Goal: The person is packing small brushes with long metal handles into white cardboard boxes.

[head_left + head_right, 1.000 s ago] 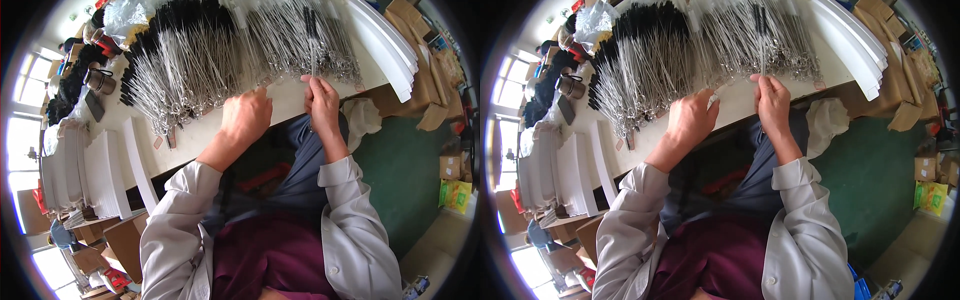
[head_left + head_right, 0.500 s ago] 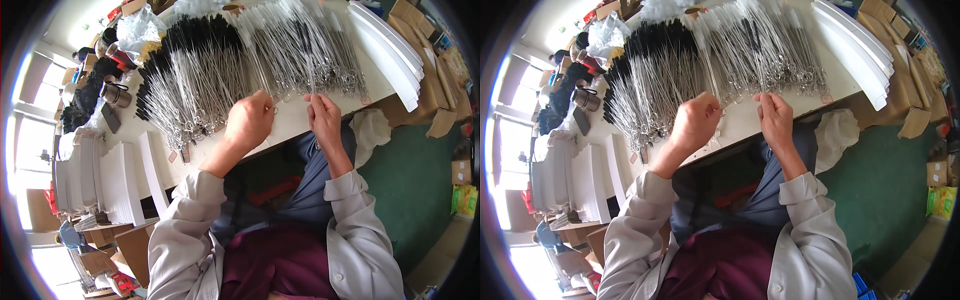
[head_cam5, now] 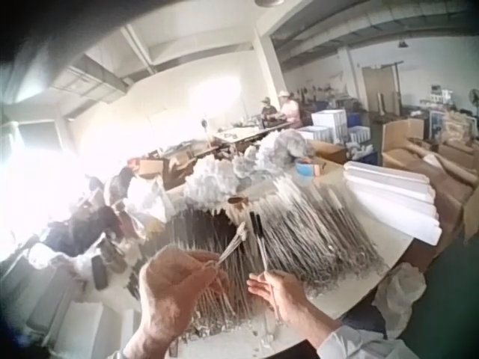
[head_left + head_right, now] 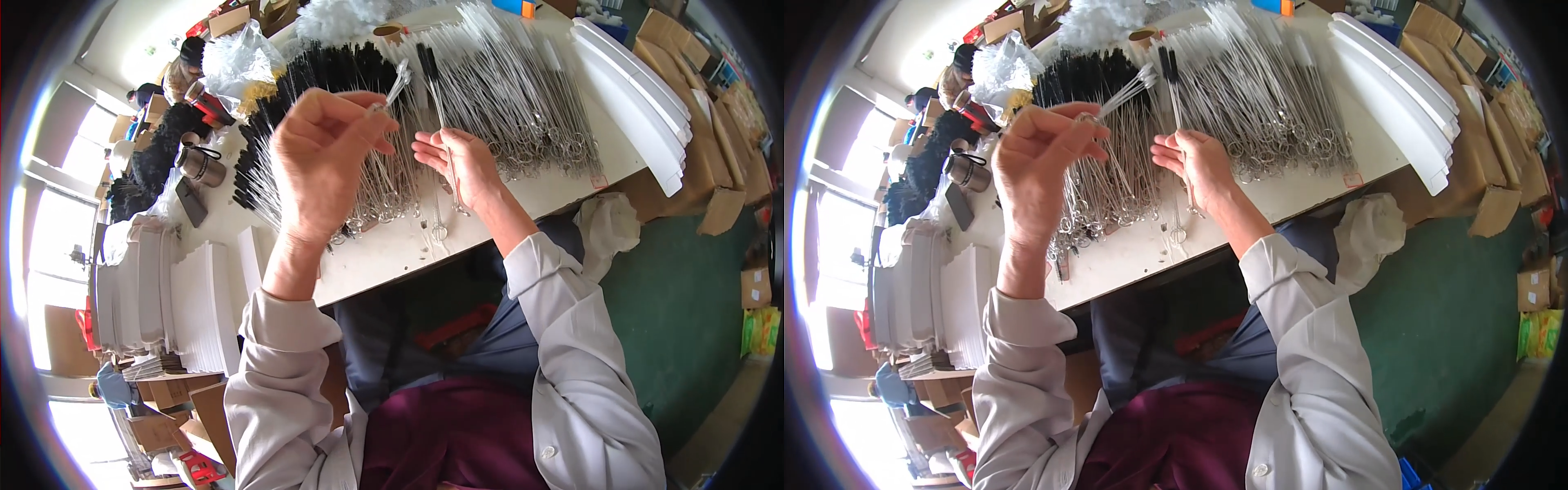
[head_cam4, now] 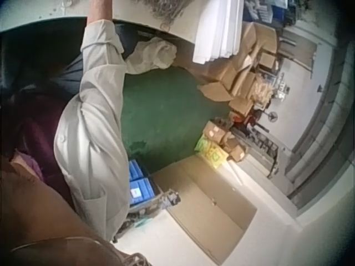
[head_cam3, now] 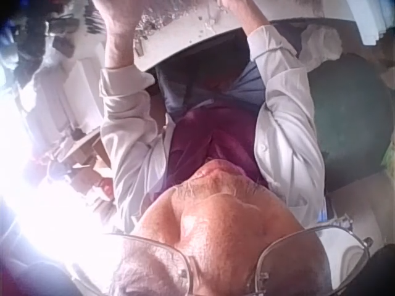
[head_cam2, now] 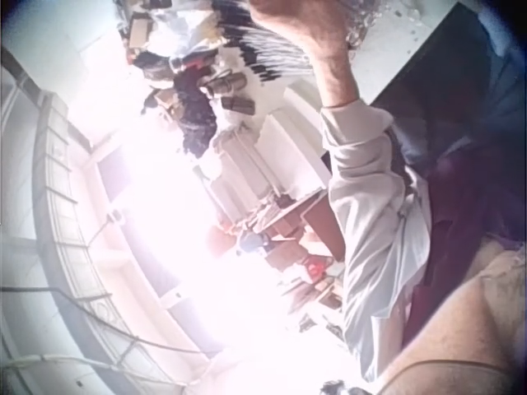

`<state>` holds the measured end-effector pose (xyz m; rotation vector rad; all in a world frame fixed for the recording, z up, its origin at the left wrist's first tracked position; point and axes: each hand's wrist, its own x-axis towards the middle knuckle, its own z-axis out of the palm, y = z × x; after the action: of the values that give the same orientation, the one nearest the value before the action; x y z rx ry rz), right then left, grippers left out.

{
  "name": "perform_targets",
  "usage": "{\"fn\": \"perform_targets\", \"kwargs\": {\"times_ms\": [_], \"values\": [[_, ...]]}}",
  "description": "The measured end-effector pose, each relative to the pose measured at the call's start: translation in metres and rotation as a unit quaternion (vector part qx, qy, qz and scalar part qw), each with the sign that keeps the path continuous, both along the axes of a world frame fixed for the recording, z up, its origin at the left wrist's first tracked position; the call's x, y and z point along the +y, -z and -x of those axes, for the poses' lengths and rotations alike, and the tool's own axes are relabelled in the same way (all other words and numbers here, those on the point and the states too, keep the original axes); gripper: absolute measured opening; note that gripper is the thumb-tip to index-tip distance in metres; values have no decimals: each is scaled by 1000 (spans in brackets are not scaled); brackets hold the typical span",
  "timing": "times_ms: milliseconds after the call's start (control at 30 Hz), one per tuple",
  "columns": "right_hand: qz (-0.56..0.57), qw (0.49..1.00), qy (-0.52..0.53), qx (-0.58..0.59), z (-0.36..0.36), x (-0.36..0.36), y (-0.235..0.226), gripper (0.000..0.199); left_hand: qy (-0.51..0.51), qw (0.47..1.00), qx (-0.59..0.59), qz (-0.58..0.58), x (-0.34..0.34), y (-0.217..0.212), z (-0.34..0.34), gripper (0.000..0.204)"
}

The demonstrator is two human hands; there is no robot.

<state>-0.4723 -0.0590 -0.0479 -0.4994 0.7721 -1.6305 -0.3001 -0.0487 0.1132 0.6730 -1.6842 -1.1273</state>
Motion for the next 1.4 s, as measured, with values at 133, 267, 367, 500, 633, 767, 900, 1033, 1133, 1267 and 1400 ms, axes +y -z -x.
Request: {"fn": "perform_targets", "kwargs": {"times_ms": [133,267,367,500,633,767,900,1033,1133,1267,1400], "values": [[-33,999,12,-15,2,-4,5,26,-2,995,76,60,-17,-28,-21,7],[-39,998,32,23,-4,-2,-1,28,7,993,64,98,-18,-60,-47,7],[4,983,115,143,8,14,-1,27,23,992,45,113,-7,-83,-73,9],[66,951,154,259,26,38,-4,31,56,997,2,53,15,-102,-101,11],[144,944,30,294,12,64,-48,31,40,996,-73,-24,43,-100,-95,12],[199,934,-176,238,-25,89,-68,31,93,990,-39,-95,40,-90,-92,9],[143,936,-277,166,-46,112,-69,30,113,988,-3,-106,26,-77,-106,11],[130,933,-282,182,-54,118,-63,31,80,993,2,-91,23,-85,-128,12],[172,927,-192,271,-56,110,-65,33,69,996,-4,-61,19,-93,-142,14],[199,866,-54,455,-43,100,-68,33,97,994,36,-34,27,-115,-151,18],[208,853,21,478,-36,89,-73,31,77,996,30,-24,40,-123,-158,16]]}}
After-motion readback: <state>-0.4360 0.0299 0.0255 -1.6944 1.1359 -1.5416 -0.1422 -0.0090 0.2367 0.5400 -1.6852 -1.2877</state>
